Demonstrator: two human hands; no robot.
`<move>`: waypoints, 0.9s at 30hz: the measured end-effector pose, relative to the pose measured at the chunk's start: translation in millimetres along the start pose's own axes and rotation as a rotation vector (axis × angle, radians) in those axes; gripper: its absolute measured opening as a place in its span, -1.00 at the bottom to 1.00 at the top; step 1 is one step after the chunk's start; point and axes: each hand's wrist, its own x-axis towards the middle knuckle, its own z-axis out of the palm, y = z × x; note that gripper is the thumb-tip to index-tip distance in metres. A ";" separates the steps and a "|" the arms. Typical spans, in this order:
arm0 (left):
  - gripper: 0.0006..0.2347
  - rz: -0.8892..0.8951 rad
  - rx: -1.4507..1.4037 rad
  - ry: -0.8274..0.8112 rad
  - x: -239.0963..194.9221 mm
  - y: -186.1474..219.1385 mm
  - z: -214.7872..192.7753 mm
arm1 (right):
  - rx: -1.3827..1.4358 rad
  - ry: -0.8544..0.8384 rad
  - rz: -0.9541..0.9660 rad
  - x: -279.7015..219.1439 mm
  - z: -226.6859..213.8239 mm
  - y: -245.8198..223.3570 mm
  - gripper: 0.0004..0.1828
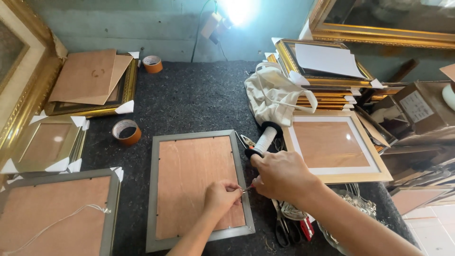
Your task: Assembling picture frames by placing backing material and securing it with metal points using a manual point driver.
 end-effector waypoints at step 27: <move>-0.90 -0.008 0.082 -0.035 -16.9 8.8 -9.4 | 0.122 0.096 -0.323 0.9 9.1 26.3 -0.54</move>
